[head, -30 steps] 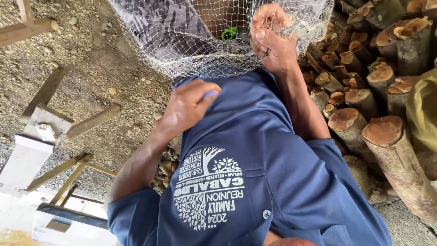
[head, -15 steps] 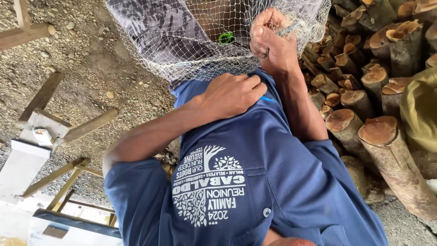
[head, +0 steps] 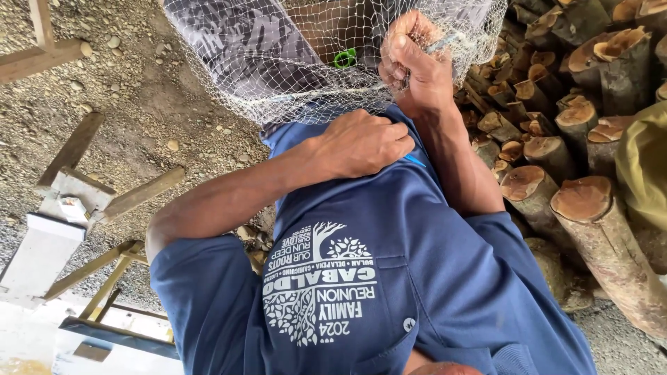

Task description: A person is repairing a fishing net by threading a blue shuttle through the mesh, tying knots, and using scissors to cut the line.

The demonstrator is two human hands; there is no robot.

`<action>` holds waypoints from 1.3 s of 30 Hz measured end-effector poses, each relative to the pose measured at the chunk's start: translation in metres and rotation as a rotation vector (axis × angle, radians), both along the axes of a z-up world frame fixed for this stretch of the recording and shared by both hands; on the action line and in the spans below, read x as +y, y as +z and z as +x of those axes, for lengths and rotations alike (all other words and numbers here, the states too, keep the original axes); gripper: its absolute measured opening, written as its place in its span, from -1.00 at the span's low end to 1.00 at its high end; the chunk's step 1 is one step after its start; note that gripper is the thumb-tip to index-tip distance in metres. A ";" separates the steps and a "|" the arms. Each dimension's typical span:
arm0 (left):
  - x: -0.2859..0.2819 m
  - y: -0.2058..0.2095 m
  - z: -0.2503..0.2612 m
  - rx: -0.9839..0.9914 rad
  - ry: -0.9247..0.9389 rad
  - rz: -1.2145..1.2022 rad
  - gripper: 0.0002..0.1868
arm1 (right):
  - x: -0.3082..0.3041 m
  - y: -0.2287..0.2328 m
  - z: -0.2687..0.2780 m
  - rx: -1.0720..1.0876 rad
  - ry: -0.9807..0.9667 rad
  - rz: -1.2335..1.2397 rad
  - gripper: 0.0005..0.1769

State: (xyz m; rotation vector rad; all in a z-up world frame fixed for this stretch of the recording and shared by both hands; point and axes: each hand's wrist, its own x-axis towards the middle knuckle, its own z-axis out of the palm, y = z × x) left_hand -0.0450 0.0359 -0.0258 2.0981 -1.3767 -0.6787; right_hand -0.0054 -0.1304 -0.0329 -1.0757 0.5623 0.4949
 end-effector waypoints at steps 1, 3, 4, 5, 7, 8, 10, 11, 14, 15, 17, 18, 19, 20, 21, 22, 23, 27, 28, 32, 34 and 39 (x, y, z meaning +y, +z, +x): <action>0.000 0.000 0.001 0.019 -0.013 0.005 -0.78 | 0.001 -0.004 0.000 -0.071 -0.025 0.056 -0.48; 0.002 0.002 0.003 0.037 -0.024 0.011 -0.77 | 0.001 -0.009 0.003 -0.142 -0.051 0.113 -0.55; 0.004 0.003 0.004 0.032 0.003 -0.011 -0.75 | 0.000 -0.011 0.005 -0.226 -0.003 0.160 -0.57; 0.006 0.004 0.005 0.026 0.030 -0.033 -0.74 | -0.001 -0.013 0.007 -0.310 0.044 0.207 -0.59; 0.023 0.031 0.012 -0.020 0.093 -0.060 -0.80 | -0.002 -0.010 0.009 -0.363 -0.012 0.201 -0.68; 0.029 0.044 0.017 -0.065 0.154 -0.093 -0.85 | -0.005 -0.008 0.010 -0.415 -0.070 0.190 -0.75; 0.052 0.064 0.022 -0.075 0.246 -0.036 -0.79 | -0.008 -0.005 0.008 -0.415 -0.111 0.188 -0.75; 0.064 0.074 0.024 -0.083 0.348 0.024 -0.54 | -0.009 -0.003 0.007 -0.411 -0.142 0.190 -0.72; 0.111 0.090 0.049 -0.144 0.519 -0.274 -0.64 | -0.016 -0.023 -0.009 -0.341 -0.229 0.290 -0.74; 0.122 0.091 0.056 -0.149 0.516 -0.273 -0.64 | -0.021 -0.033 -0.013 -0.345 -0.230 0.293 -0.74; 0.146 0.090 0.070 -0.296 0.564 -0.189 -0.57 | -0.030 -0.055 -0.022 -0.044 -0.409 0.260 -0.52; 0.157 0.086 0.072 -0.295 0.560 -0.188 -0.57 | -0.031 -0.057 -0.023 -0.043 -0.413 0.260 -0.52; 0.168 0.081 0.073 -0.357 0.584 -0.135 -0.56 | -0.032 -0.059 -0.024 -0.090 -0.347 0.291 -0.53; 0.179 0.077 0.075 -0.419 0.607 -0.084 -0.54 | -0.034 -0.062 -0.025 -0.137 -0.282 0.319 -0.55; 0.182 0.076 0.076 -0.417 0.604 -0.084 -0.54 | -0.033 -0.053 -0.021 -0.136 -0.286 0.318 -0.55; 0.185 0.077 0.075 -0.423 0.655 -0.013 -0.59 | -0.031 -0.045 -0.017 -0.225 -0.225 0.272 -0.65; 0.189 0.077 0.074 -0.430 0.706 0.058 -0.63 | -0.029 -0.036 -0.013 -0.313 -0.164 0.225 -0.74; 0.135 0.086 0.076 -0.394 0.656 -0.083 -0.81 | -0.025 -0.045 -0.013 -0.428 -0.163 0.199 -0.80; 0.115 0.086 0.075 -0.338 0.623 -0.153 -0.85 | -0.022 -0.038 -0.012 -0.441 -0.184 0.160 -0.79; 0.047 0.076 0.076 -0.392 0.588 -0.294 -0.77 | -0.006 -0.008 -0.008 -0.426 -0.275 0.147 -0.74; 0.035 0.069 0.075 -0.329 0.595 -0.260 -0.82 | -0.007 -0.012 -0.007 -0.459 -0.281 0.165 -0.73; 0.023 0.047 0.066 -0.102 0.702 -0.198 -0.74 | -0.008 -0.017 -0.010 -0.466 -0.302 0.196 -0.71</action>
